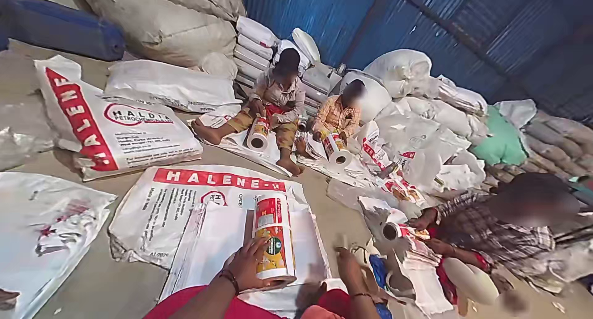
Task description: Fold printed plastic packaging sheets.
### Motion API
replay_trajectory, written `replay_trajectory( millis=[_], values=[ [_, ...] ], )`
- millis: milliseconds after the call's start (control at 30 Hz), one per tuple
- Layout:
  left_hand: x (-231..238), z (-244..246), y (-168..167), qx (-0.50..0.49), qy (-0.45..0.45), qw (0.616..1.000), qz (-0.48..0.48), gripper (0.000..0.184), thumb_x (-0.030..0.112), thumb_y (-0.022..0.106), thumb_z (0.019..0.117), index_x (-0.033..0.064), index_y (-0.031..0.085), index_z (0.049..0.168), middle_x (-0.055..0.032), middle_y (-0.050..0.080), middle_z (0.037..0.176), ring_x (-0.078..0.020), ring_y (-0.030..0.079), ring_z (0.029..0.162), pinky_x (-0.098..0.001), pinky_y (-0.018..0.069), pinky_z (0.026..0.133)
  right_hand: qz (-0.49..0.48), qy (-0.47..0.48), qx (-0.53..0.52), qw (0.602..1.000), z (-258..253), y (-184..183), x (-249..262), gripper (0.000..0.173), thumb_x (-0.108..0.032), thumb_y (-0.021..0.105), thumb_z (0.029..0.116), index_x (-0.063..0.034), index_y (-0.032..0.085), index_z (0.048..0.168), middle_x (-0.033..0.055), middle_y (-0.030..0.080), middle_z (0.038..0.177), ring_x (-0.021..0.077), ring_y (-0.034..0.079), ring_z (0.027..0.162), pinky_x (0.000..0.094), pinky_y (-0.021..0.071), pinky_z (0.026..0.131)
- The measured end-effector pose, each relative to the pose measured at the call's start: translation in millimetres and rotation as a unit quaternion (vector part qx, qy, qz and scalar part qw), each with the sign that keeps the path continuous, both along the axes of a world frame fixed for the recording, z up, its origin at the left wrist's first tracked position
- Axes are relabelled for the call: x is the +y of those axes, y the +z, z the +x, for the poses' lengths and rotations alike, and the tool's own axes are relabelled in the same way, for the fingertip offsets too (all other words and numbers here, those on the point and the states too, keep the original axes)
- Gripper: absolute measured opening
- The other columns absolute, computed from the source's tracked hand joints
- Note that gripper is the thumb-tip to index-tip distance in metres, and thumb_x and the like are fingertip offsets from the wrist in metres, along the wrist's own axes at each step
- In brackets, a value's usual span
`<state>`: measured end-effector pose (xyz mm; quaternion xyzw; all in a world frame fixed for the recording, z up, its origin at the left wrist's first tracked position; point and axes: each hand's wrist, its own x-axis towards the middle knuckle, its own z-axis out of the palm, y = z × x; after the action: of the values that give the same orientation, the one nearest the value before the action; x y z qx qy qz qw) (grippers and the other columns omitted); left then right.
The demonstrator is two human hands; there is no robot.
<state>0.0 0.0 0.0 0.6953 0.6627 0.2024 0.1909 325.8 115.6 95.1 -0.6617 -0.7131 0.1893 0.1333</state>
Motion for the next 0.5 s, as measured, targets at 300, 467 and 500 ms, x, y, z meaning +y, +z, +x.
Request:
replay_trajectory(
  millis=[300, 467, 500],
  values=[
    [0.7, -4.6, -7.5, -0.014, 0.003, 0.999, 0.041, 0.111, 0.064, 0.087, 0.0631, 0.0190, 0.046, 0.156, -0.0036, 0.036, 0.166, -0.0351, 0.032, 0.153, -0.0579, 0.0386, 0.116, -0.290, 0.643, 0.289, 0.647, -101.0, 118.3, -90.9, 0.024, -0.005, 0.059, 0.0999, 0.0042, 0.072, 0.118, 0.0154, 0.070, 0.126, 0.0179, 0.064, 0.119, 0.0373, 0.0484, 0.109],
    [-5.4, 6.9, -2.1, -0.032, -0.005, 0.999, -0.004, 0.118, 0.073, 0.081, 0.0671, 0.0165, 0.036, 0.161, -0.0076, 0.028, 0.170, -0.0384, 0.022, 0.156, -0.0621, 0.0300, 0.120, -0.040, 0.264, 0.276, 0.923, -41.7, 94.4, -33.9, 0.031, -0.017, 0.058, 0.0994, -0.0139, 0.070, 0.128, 0.0042, 0.073, 0.106, 0.0095, 0.060, 0.063, 0.0269, 0.0507, 0.052],
    [-6.1, 1.1, -2.0, -0.020, -0.003, 1.000, -0.004, 0.118, 0.072, 0.082, 0.0660, 0.0170, 0.038, 0.160, -0.0069, 0.029, 0.169, -0.0378, 0.023, 0.156, -0.0615, 0.0302, 0.120, 0.054, 0.154, 0.139, 0.977, -35.6, 76.6, -21.4, 0.033, -0.013, 0.060, 0.0999, -0.0151, 0.069, 0.132, 0.0092, 0.071, 0.114, 0.0201, 0.066, 0.076, 0.0375, 0.0569, 0.064]
  ],
)
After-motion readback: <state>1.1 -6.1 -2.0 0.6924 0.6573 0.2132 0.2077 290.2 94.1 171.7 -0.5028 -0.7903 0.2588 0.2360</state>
